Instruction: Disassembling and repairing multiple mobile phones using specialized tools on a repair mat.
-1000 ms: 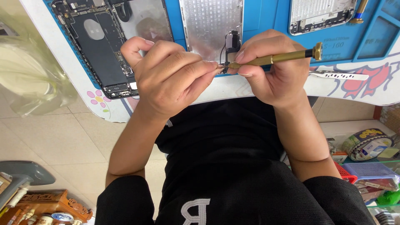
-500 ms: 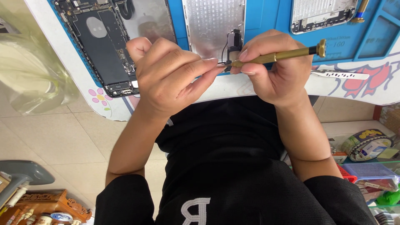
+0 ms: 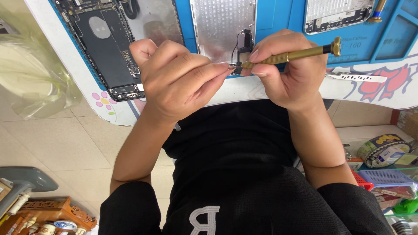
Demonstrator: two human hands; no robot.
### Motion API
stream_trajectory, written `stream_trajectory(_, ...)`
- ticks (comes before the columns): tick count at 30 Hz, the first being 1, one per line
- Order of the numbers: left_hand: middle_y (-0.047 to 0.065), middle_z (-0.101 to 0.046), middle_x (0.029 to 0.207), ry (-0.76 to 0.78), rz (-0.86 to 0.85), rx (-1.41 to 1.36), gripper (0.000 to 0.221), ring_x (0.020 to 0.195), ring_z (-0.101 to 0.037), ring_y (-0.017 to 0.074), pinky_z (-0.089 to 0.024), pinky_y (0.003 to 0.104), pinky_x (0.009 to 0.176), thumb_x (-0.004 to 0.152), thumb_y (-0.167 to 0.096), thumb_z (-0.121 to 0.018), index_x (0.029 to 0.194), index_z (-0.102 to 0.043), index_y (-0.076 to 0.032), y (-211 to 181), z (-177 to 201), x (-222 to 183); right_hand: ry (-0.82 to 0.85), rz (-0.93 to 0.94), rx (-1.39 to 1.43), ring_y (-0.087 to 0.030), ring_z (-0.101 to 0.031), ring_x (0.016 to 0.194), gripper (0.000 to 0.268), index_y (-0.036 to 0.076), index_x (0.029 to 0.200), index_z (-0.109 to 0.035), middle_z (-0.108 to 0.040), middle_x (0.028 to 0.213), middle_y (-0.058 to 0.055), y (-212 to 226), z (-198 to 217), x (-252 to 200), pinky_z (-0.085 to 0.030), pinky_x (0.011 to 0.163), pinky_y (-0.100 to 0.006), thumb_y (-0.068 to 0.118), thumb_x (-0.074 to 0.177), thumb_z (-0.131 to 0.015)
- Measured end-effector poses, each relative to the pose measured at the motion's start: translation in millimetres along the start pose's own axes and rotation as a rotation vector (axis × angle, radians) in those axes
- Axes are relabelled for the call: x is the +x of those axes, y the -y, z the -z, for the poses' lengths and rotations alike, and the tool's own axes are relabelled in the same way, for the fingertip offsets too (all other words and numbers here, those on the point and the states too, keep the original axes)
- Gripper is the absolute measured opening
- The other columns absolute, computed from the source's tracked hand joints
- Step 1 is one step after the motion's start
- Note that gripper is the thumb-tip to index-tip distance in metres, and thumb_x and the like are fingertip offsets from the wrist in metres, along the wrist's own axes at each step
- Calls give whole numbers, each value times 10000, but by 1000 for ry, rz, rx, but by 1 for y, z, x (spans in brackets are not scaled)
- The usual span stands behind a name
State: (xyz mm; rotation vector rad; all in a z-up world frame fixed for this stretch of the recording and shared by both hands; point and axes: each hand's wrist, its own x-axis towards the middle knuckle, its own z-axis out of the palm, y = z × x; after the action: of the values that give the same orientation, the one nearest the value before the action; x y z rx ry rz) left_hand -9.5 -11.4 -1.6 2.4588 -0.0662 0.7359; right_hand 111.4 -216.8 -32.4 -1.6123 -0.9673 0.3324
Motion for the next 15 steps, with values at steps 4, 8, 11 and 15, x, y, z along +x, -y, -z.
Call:
stream_trajectory(4,-96,-703,906,11,18,-34,160,816,-561,129,-263,403,848,885,-202,-945,958,-803,-204,2,-2,-8,0,-12,4,-168,-706,883,240,16,1129,-590,-719,968,-87,-2,0,-4,-551,785,-245,215,1121,-725)
stream_trajectory(8,-78,-684,870,18,33,-17,176,803,-559,142,-270,392,835,835,-188,-940,916,-785,-173,0,1,-1,3,-31,37,-152,-721,872,253,17,1149,-586,-710,951,-87,-2,1,-4,-553,776,-226,232,1133,-719)
stream_trajectory(11,-78,-677,857,28,35,-11,182,796,-561,147,-268,391,831,845,-202,-951,910,-784,-170,-1,1,0,3,-28,22,-179,-707,861,254,4,1113,-576,-704,927,-85,3,-1,3,-540,754,-248,226,1109,-700)
stream_trajectory(15,-48,-686,951,52,63,-56,158,848,-590,193,-284,408,854,855,-156,-827,1007,-792,-131,-5,6,7,-99,-71,138,-136,-700,796,283,17,1180,-535,-645,964,-85,0,-2,-4,-550,701,-210,276,1202,-649)
